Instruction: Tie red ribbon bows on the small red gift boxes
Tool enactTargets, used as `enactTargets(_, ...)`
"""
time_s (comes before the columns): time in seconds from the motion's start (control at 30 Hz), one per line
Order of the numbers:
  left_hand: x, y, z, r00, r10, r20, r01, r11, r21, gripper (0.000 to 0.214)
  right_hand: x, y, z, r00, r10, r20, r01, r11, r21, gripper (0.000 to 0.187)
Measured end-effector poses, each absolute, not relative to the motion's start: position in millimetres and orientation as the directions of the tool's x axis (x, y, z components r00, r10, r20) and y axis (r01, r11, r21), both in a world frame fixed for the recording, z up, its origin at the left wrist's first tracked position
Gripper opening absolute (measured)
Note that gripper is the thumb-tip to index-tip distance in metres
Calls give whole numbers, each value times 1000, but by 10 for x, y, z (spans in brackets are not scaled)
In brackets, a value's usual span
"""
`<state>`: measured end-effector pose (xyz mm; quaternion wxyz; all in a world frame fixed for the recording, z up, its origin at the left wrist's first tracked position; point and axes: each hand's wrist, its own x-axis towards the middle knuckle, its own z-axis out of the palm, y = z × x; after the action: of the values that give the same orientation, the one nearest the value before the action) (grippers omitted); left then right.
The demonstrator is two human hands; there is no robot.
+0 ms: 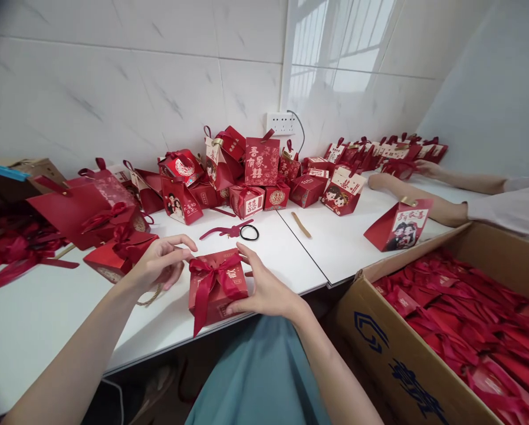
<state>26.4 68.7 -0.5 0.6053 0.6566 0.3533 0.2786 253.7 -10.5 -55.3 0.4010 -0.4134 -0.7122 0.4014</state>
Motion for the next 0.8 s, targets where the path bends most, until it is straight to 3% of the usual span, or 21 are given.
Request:
enactTargets(0.2, 242, 584, 12, 259, 966, -19, 99, -7, 995, 26, 2512, -138, -547, -328, 916, 231, 264, 323, -909, 103)
enactTargets(0.27, 241, 522, 24, 174, 985, -9, 174, -22, 985, 25, 2510, -142, -559, -326, 916, 233, 256, 323, -911, 102)
enactTargets(0.43, 327, 278, 74, 223, 974, -34, 574, -103, 812, 42, 2507, -158, -590, -320, 913, 251, 276, 344, -898, 101)
enactTargets(0.53, 400, 144, 77, 236, 971, 34, 637, -181, 749, 39, 2481, -208, -594, -295, 916, 271, 283, 355, -891, 102)
enactTargets(0.67, 470, -85, 52, 238, 917, 319, 659, -394, 641, 21, 2412, -363, -623, -175, 891, 419, 350, 454, -819, 100)
enactTargets(0.8, 590, -476, 34, 276, 690, 669, 664, -640, 386, 5, 2355, -594, -664, -17, 799, 601, 505, 526, -684, 91)
